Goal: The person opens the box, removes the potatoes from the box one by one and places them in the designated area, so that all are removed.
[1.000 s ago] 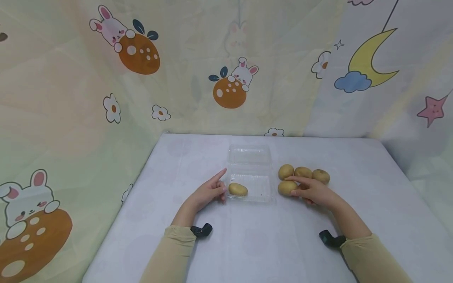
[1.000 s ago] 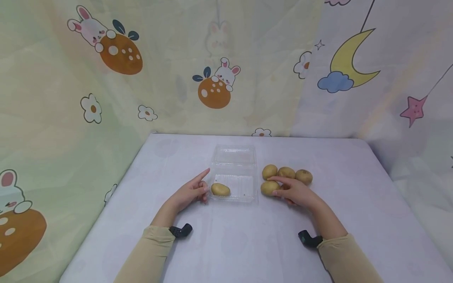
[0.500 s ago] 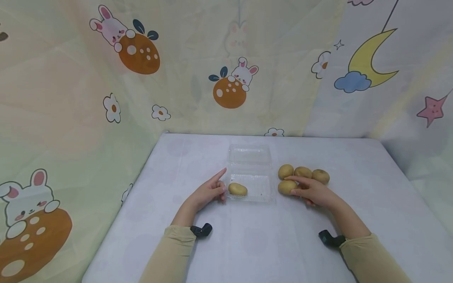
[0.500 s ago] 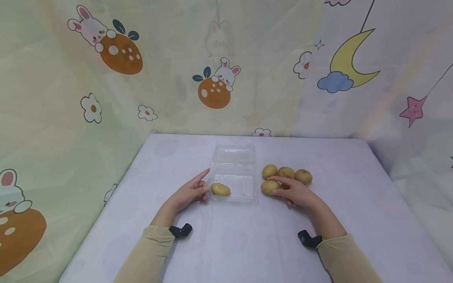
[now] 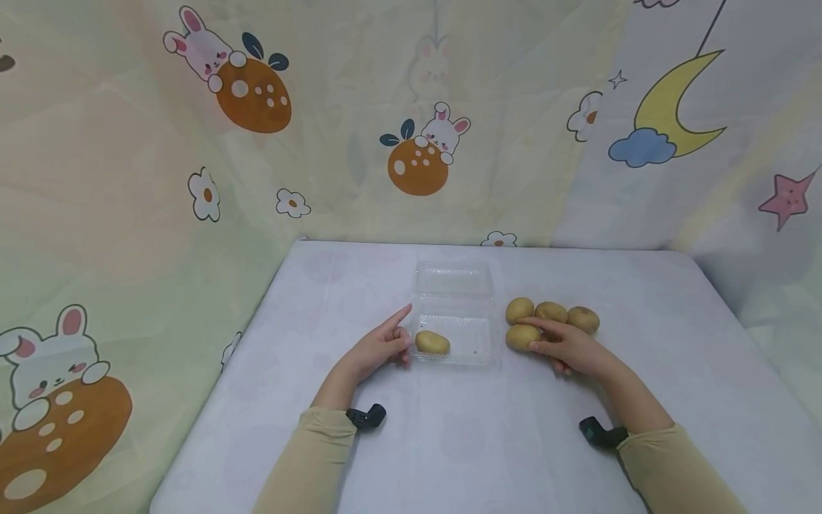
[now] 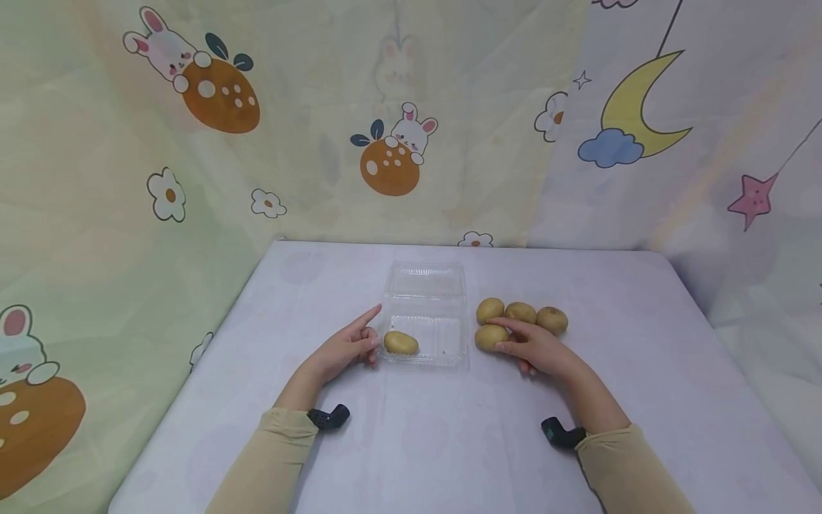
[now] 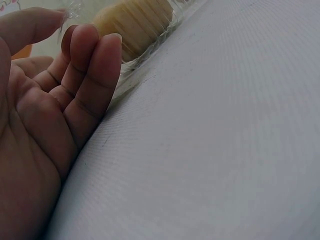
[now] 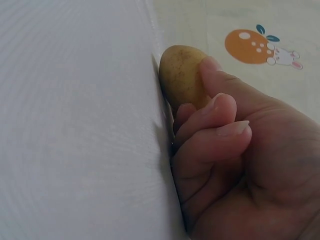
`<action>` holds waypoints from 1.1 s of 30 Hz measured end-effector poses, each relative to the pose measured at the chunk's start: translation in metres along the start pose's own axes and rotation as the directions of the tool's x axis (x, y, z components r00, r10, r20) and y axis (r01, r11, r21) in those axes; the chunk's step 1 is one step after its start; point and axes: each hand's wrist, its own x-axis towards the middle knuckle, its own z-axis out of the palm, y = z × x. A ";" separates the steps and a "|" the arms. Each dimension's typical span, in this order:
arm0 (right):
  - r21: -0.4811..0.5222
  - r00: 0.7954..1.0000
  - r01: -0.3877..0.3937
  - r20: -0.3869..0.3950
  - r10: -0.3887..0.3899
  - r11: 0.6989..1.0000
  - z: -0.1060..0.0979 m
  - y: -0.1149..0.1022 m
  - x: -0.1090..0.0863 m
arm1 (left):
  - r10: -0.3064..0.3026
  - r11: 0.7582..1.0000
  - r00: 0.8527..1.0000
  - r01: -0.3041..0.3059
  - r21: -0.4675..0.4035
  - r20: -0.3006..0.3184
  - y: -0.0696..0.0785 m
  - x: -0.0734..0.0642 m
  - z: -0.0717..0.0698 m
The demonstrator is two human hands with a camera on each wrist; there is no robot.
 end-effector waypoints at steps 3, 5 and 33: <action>0.004 1.000 -0.004 -0.002 0.004 1.000 0.000 0.000 0.000 | 0.001 1.000 1.000 -0.001 0.001 0.002 0.000 0.000 0.000; 0.010 1.000 0.003 0.002 -0.003 1.000 -0.001 0.001 0.000 | -0.001 1.000 1.000 0.001 0.000 0.002 0.000 0.000 0.000; 0.193 0.996 0.084 -0.001 -0.085 0.978 -0.006 0.008 -0.002 | -0.009 1.000 1.000 0.009 -0.019 0.009 0.002 -0.001 0.000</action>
